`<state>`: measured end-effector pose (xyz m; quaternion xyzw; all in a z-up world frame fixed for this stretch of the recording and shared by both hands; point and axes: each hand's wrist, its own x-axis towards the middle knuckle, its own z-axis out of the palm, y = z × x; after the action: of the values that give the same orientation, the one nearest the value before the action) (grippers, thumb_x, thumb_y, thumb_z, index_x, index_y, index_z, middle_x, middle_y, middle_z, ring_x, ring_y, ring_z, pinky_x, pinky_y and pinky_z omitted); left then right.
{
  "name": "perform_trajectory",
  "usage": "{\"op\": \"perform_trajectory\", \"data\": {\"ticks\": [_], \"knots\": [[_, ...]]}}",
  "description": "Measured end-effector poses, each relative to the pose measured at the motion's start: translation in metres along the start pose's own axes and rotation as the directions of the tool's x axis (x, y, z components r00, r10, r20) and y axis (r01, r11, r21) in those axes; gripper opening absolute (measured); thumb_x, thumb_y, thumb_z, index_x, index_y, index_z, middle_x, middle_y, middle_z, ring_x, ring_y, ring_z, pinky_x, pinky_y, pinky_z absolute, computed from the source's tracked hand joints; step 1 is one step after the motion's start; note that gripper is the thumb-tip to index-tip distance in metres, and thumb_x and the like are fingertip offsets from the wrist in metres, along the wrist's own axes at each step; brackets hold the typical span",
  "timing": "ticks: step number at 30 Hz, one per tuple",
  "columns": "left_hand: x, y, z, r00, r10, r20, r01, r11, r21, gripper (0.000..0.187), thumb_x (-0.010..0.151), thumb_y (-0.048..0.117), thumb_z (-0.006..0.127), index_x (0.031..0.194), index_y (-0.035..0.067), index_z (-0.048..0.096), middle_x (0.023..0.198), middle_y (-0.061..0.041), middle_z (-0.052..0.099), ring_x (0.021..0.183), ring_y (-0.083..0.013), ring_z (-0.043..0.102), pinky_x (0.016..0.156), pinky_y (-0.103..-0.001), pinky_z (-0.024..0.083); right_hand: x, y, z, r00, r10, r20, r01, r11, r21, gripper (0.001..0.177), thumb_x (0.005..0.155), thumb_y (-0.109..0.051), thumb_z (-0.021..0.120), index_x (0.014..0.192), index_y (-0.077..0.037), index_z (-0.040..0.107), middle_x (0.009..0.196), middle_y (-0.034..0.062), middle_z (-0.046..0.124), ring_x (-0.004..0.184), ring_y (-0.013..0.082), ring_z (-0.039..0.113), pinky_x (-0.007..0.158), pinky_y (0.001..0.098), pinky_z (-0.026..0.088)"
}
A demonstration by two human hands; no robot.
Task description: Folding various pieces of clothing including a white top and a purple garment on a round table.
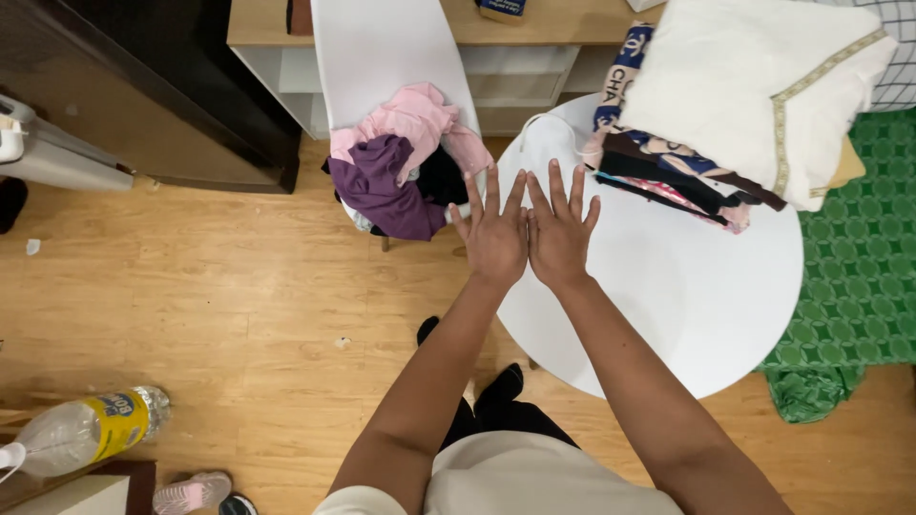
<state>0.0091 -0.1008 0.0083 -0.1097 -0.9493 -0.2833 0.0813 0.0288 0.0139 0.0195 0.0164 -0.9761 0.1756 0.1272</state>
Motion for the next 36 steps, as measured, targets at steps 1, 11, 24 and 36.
{"op": "perform_trajectory", "data": {"ticks": [1,11,24,36], "knots": [[-0.001,-0.009,-0.001,1.000,-0.010,-0.011,0.010,1.000,0.007,0.055,0.104,0.030,0.052,0.158,0.034,0.042,0.171,-0.010,0.022,0.159,-0.0405,0.007,0.117,-0.075,0.005,0.001,-0.008,0.006,1.000,-0.001,0.010,0.001,1.000,0.005,0.056,0.106,-0.020,0.052,0.161,-0.021,0.044,0.174,0.0098,0.017,0.161,0.0369,0.004,0.119,0.0691,0.006],[0.001,-0.110,-0.021,0.992,-0.122,-0.038,0.121,0.992,-0.027,0.053,0.102,0.030,0.054,0.155,0.032,0.048,0.170,-0.012,0.025,0.158,-0.0430,0.010,0.116,-0.076,0.005,0.023,-0.075,0.092,0.995,-0.045,0.093,0.038,0.996,0.079,0.058,0.105,-0.024,0.049,0.162,-0.021,0.037,0.172,0.0129,0.019,0.160,0.0384,0.006,0.119,0.0689,0.009],[0.024,-0.224,-0.019,0.973,-0.222,0.068,0.223,0.975,-0.013,0.059,0.099,0.031,0.053,0.157,0.030,0.043,0.171,-0.012,0.020,0.158,-0.0431,0.007,0.116,-0.075,0.002,0.059,-0.126,0.194,0.982,-0.060,0.179,0.055,0.998,0.033,0.057,0.105,-0.026,0.049,0.161,-0.026,0.038,0.172,0.0089,0.021,0.158,0.0368,0.011,0.119,0.0686,0.012],[0.070,-0.301,0.031,0.965,-0.244,0.100,0.243,0.970,0.023,0.059,0.100,0.031,0.054,0.158,0.032,0.042,0.171,-0.012,0.019,0.158,-0.0426,0.007,0.116,-0.076,0.007,0.110,-0.125,0.279,0.975,-0.082,0.208,0.079,0.997,0.020,0.056,0.106,-0.028,0.047,0.162,-0.024,0.037,0.171,0.0097,0.025,0.158,0.0385,0.016,0.118,0.0684,0.015]]}}
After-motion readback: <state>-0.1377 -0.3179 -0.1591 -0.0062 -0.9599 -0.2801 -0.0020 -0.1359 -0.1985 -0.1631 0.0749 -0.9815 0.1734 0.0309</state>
